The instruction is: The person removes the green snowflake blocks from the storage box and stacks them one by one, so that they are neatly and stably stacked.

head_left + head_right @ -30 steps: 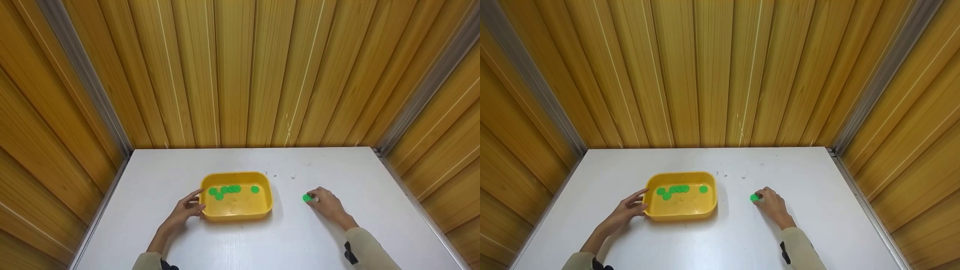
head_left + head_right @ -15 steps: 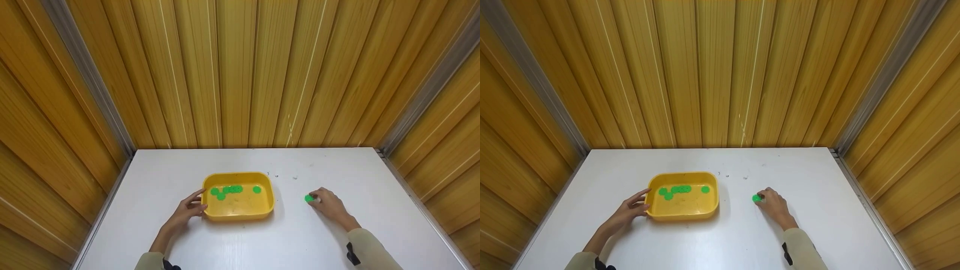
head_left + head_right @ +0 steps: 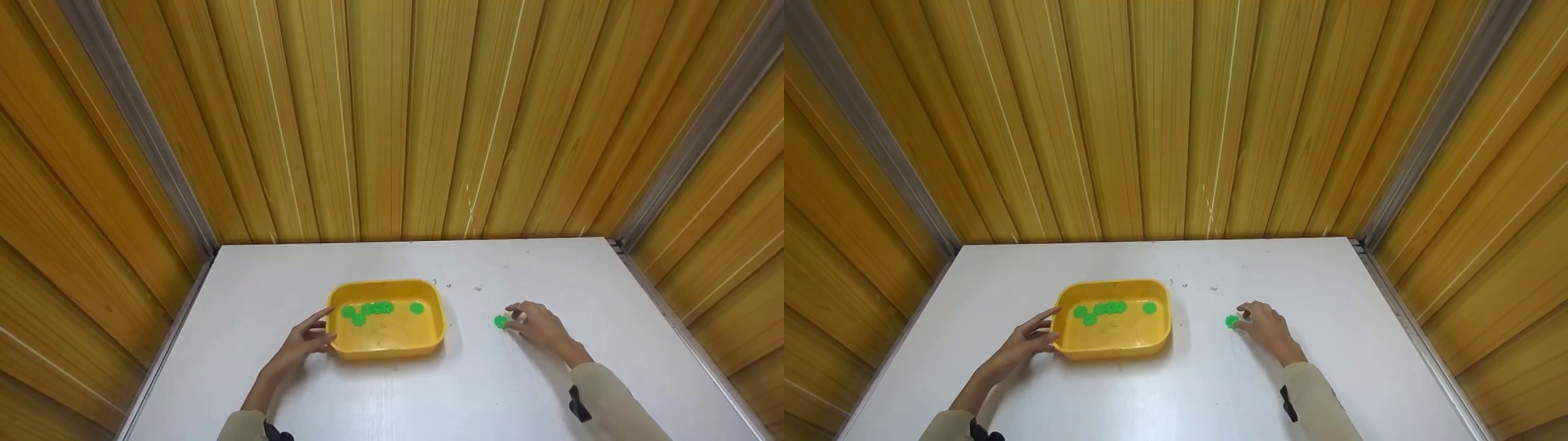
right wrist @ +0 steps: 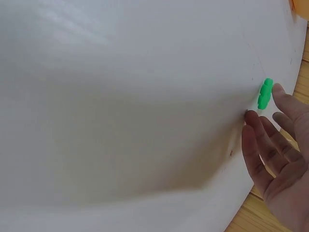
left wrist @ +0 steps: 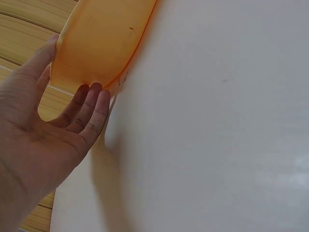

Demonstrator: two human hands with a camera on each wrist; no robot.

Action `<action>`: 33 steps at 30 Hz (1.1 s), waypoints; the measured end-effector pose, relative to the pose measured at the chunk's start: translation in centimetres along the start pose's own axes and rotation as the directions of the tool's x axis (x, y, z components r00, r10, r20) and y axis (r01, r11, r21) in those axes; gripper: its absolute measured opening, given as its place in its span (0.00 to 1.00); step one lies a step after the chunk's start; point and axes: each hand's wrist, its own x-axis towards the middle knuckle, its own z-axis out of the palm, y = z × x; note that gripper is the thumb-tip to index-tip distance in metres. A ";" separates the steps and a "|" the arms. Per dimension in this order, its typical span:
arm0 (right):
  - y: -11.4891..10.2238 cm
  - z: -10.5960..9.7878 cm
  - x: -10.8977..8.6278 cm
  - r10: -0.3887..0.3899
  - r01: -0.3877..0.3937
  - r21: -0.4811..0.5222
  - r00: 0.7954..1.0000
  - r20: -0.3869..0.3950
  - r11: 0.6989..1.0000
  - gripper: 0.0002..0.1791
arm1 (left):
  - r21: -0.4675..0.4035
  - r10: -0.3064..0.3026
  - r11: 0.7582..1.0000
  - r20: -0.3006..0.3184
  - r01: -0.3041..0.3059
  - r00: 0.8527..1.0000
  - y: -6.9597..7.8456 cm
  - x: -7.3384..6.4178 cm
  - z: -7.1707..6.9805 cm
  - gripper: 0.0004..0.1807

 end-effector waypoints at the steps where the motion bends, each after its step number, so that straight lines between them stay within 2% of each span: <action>1: 0.0 -0.4 0.1 -0.005 0.004 0.002 1.000 0.007 1.000 0.21 | 0.003 -0.002 1.000 -0.001 0.002 1.000 0.0 0.0 0.0 0.37; 6: -0.5 -1.7 0.4 -0.031 0.031 -0.014 1.000 0.001 0.999 0.20 | 0.006 -0.003 1.000 -0.001 0.003 1.000 0.1 0.0 0.0 0.37; 11: -1.8 -1.9 1.3 -0.074 0.073 -0.053 0.997 -0.006 0.996 0.20 | 0.012 -0.013 1.000 -0.003 0.013 1.000 0.1 0.0 0.1 0.37; 18: -4.8 -1.7 3.4 -0.120 0.121 -0.070 0.993 0.017 0.990 0.20 | 0.012 -0.030 0.999 -0.026 0.030 0.999 0.3 0.1 0.2 0.36; 25: -8.0 -1.3 5.1 -0.142 0.147 -0.078 0.988 0.062 0.986 0.19 | 0.001 -0.022 1.000 -0.004 0.022 1.000 0.3 0.1 0.2 0.37; 33: -11.6 -0.8 6.9 -0.248 0.254 -0.042 0.961 0.120 0.966 0.18 | 0.011 -0.006 1.000 -0.001 0.006 1.000 0.3 0.2 -0.1 0.38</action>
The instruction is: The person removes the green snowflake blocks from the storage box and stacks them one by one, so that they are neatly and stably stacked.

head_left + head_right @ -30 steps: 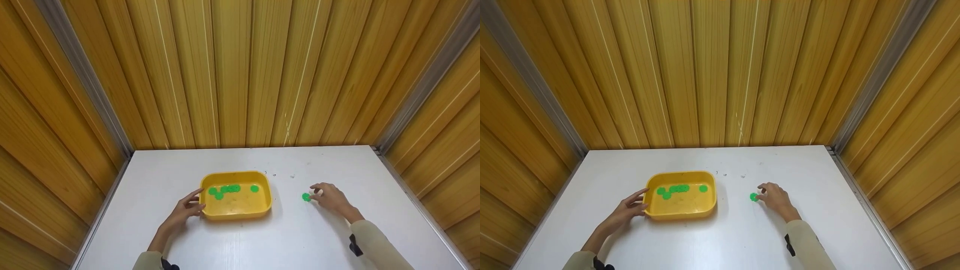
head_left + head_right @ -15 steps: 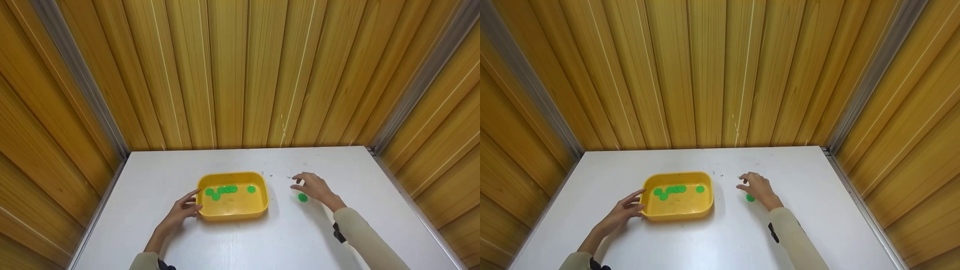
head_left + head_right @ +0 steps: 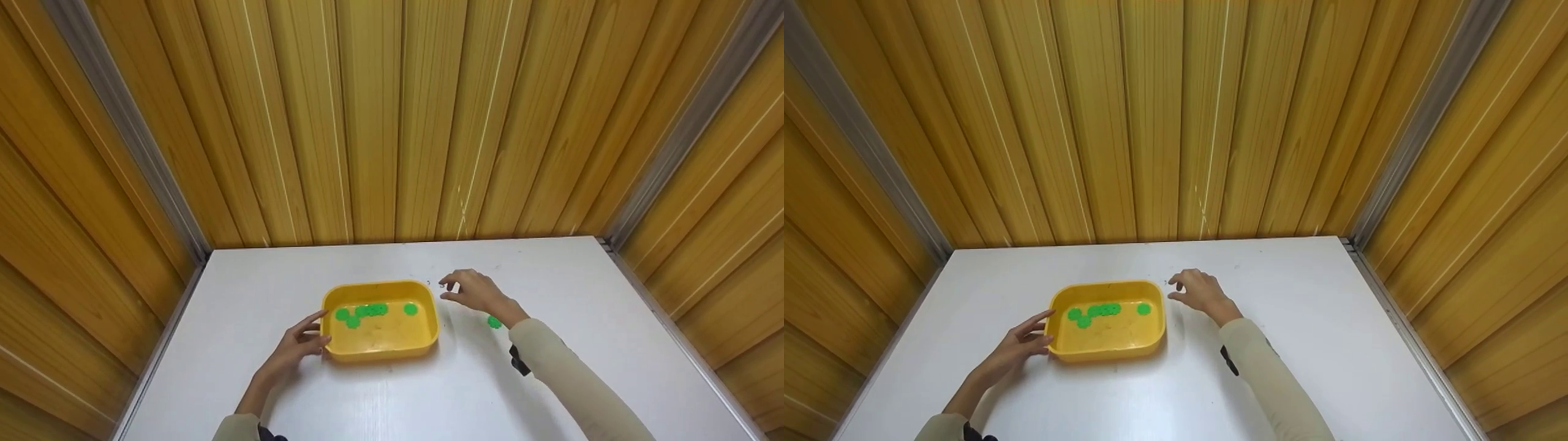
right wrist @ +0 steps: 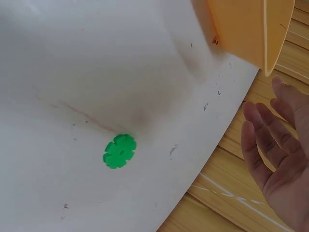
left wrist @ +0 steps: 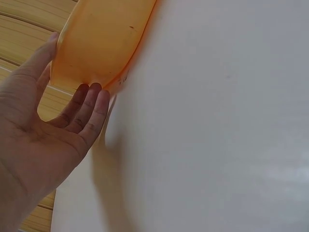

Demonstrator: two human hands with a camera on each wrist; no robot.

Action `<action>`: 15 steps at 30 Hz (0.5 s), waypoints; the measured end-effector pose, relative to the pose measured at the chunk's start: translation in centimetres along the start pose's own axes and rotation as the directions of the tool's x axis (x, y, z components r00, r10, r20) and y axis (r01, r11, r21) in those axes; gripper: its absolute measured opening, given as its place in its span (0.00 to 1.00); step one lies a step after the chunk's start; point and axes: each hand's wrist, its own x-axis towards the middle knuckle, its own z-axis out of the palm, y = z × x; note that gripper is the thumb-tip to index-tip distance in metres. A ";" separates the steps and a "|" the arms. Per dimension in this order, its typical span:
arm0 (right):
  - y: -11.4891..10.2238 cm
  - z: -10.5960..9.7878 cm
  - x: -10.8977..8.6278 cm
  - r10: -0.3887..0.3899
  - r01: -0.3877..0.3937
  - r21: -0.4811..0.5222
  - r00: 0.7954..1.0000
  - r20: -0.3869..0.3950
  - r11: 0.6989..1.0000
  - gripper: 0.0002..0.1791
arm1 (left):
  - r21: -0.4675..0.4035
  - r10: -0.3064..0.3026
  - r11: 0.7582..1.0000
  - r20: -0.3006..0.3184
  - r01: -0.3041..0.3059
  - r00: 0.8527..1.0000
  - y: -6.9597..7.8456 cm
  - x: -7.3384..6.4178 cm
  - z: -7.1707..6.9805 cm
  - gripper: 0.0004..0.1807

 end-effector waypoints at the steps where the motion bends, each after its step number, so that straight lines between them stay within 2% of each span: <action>1: -0.4 0.0 0.3 -0.005 0.005 -0.001 1.000 0.001 1.000 0.18 | 0.002 0.004 1.000 0.002 -0.004 1.000 0.0 -0.1 0.0 0.38; 10: -3.4 0.6 2.4 -0.111 0.111 -0.016 0.993 0.031 0.994 0.18 | -0.010 0.003 1.000 -0.008 -0.003 1.000 0.0 -0.3 -0.1 0.38; 15: -4.8 1.5 3.3 -0.110 0.110 0.004 0.990 0.092 0.994 0.18 | -0.024 -0.001 1.000 -0.011 0.001 1.000 0.0 -0.2 0.1 0.37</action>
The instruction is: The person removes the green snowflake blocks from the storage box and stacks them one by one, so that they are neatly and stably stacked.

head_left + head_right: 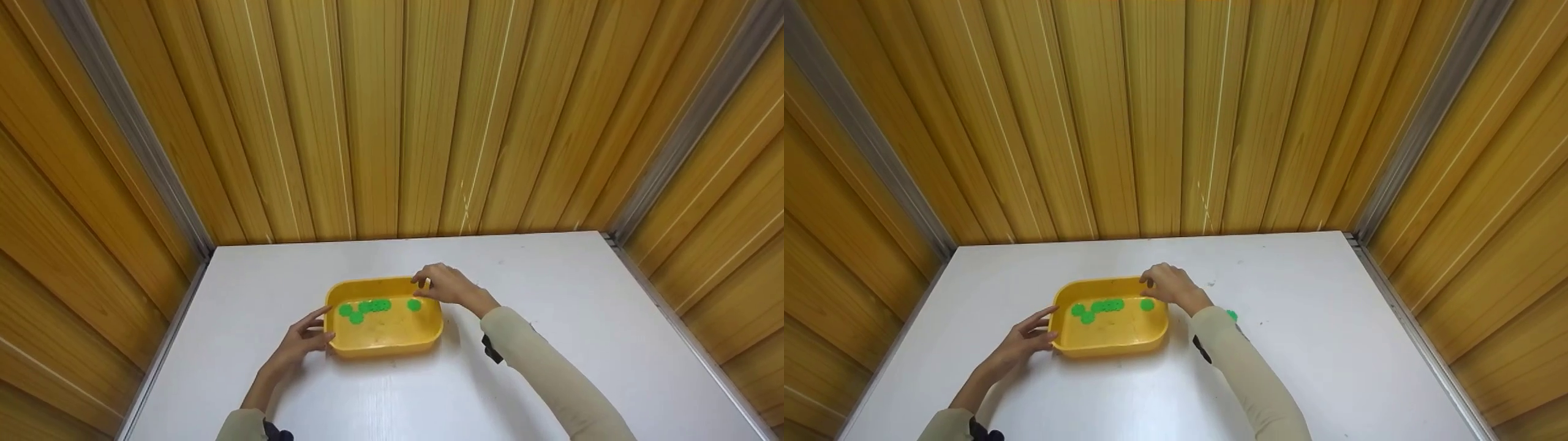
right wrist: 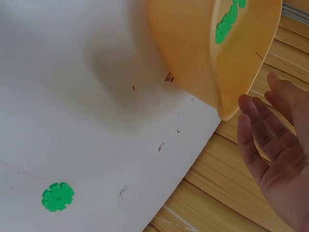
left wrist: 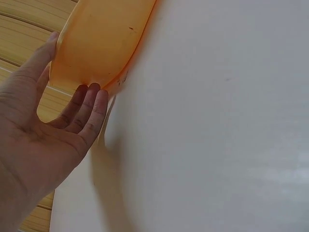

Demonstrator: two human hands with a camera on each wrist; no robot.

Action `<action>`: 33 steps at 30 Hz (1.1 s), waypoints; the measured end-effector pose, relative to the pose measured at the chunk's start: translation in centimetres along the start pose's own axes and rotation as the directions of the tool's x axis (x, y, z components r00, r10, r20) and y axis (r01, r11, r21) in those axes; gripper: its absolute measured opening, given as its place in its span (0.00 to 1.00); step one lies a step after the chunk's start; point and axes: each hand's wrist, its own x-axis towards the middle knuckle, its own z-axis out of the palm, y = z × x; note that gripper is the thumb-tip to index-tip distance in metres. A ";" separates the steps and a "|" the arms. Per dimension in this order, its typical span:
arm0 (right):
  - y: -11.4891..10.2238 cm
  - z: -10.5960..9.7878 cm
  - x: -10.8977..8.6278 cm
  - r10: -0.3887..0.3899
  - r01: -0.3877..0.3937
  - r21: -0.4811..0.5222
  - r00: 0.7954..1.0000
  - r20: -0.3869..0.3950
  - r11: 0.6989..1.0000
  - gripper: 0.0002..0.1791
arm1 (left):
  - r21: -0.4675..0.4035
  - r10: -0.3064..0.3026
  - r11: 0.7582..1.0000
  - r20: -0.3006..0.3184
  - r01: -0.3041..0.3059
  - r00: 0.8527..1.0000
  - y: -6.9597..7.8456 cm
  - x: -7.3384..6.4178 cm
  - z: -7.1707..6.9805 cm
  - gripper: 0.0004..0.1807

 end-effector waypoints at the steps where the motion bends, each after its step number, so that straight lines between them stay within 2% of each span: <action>1: -0.1 0.2 0.2 -0.001 0.001 0.000 1.000 0.012 1.000 0.18 | -0.003 0.004 1.000 0.002 -0.004 1.000 0.0 0.1 0.0 0.37; 8: -0.2 1.8 1.3 -0.001 0.003 -0.023 0.997 0.072 1.000 0.16 | -0.007 0.018 1.000 0.001 -0.018 1.000 -0.1 0.1 0.5 0.37; 12: -0.4 3.1 1.7 0.020 -0.012 -0.113 0.997 0.073 0.994 0.15 | -0.004 0.027 1.000 0.010 -0.027 1.000 -0.1 0.3 0.4 0.37; 16: -0.6 4.3 1.9 0.007 -0.005 -0.250 1.000 0.010 0.968 0.12 | -0.003 0.026 1.000 0.015 -0.026 1.000 -0.1 0.2 0.2 0.37; 19: -0.7 5.1 1.9 -0.040 0.016 -0.388 0.998 -0.055 0.921 0.06 | -0.006 0.029 1.000 0.019 -0.029 0.999 -0.1 0.2 0.1 0.37; 23: -1.0 6.2 1.7 -0.082 0.008 -0.590 0.992 -0.099 0.808 0.08 | -0.012 0.021 1.000 0.020 -0.021 1.000 -0.1 0.1 0.1 0.37; 25: -1.1 6.7 1.8 -0.078 -0.006 -0.648 0.992 -0.102 0.762 0.09 | -0.007 0.012 1.000 0.013 -0.012 1.000 -0.1 0.1 0.1 0.38; 27: -1.3 7.0 1.9 -0.059 -0.023 -0.669 0.993 -0.100 0.743 0.09 | 0.005 0.009 1.000 0.007 -0.009 1.000 -0.2 0.1 0.1 0.38; 29: -1.4 7.3 2.1 -0.030 -0.040 -0.654 0.995 -0.095 0.755 0.09 | 0.012 0.009 1.000 0.003 -0.009 1.000 -0.3 0.2 0.1 0.38; 30: -1.4 7.4 2.1 -0.017 -0.046 -0.634 0.995 -0.093 0.772 0.09 | 0.017 0.009 1.000 0.000 -0.008 1.000 -0.3 0.2 0.1 0.38; 33: -1.4 7.5 2.3 0.014 -0.046 -0.531 0.998 -0.064 0.846 0.08 | 0.023 0.004 1.000 -0.012 -0.003 1.000 -0.5 0.1 0.0 0.37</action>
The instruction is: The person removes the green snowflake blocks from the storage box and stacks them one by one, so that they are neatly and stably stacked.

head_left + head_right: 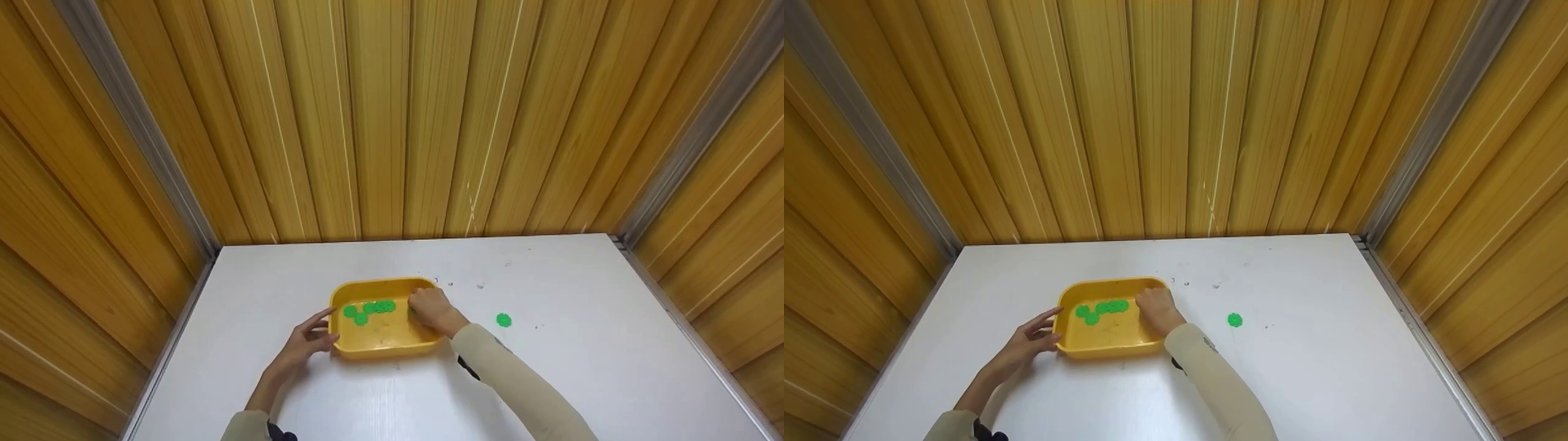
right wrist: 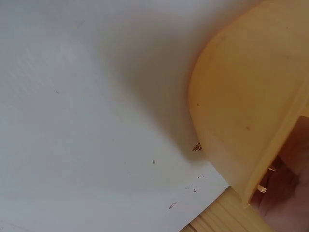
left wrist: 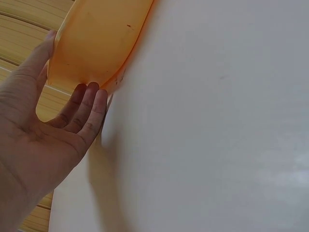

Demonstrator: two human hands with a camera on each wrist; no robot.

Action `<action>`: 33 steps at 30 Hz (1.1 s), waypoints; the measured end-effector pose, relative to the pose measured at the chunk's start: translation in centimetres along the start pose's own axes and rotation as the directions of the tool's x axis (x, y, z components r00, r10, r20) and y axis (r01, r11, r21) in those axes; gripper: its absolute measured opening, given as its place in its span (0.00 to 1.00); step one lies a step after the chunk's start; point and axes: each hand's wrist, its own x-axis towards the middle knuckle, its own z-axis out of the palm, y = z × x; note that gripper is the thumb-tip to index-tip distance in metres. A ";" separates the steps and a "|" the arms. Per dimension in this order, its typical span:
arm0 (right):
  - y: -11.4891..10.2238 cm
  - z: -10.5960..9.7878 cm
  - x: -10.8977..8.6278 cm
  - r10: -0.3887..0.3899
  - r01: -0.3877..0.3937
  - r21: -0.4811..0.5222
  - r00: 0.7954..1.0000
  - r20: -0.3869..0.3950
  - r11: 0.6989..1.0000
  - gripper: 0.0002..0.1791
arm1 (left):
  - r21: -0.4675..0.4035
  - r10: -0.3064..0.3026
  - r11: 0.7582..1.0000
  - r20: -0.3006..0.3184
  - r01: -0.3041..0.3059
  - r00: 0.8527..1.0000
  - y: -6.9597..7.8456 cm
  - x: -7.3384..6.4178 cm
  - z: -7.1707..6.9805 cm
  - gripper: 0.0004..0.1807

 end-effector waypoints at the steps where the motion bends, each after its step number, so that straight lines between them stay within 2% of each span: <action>1: 0.0 0.0 0.1 -0.001 0.001 0.049 1.000 0.015 0.999 0.07 | 0.001 0.001 1.000 -0.003 -0.001 1.000 0.0 0.0 0.0 0.37; 5: 0.2 -0.2 0.3 -0.005 -0.008 0.182 0.997 0.072 0.983 0.04 | 0.006 0.011 1.000 -0.005 -0.011 1.000 -0.1 -0.3 -0.2 0.37; 13: 0.2 -0.3 0.8 0.039 -0.055 0.176 0.995 0.089 0.983 0.05 | 0.011 0.020 1.000 0.010 -0.020 1.000 -0.2 -0.3 -0.1 0.37; 20: 0.4 -0.2 0.7 0.036 -0.069 0.292 0.993 0.117 0.954 0.09 | -0.016 0.018 1.000 0.035 -0.017 0.999 -0.3 -0.2 -0.1 0.37; 28: 0.6 -0.4 0.5 0.042 -0.093 0.303 0.985 0.169 0.948 0.05 | -0.023 0.022 1.000 0.043 -0.021 0.999 -0.2 0.2 -0.1 0.37; 30: 0.7 -0.6 0.5 0.039 -0.088 0.289 0.985 0.169 0.953 0.03 | -0.025 0.024 0.999 0.044 -0.023 0.999 -0.1 0.2 -0.1 0.37; 33: 0.6 -0.8 0.4 0.034 -0.069 0.231 0.988 0.154 0.970 0.05 | -0.026 0.026 0.999 0.039 -0.025 0.999 0.1 0.3 -0.2 0.37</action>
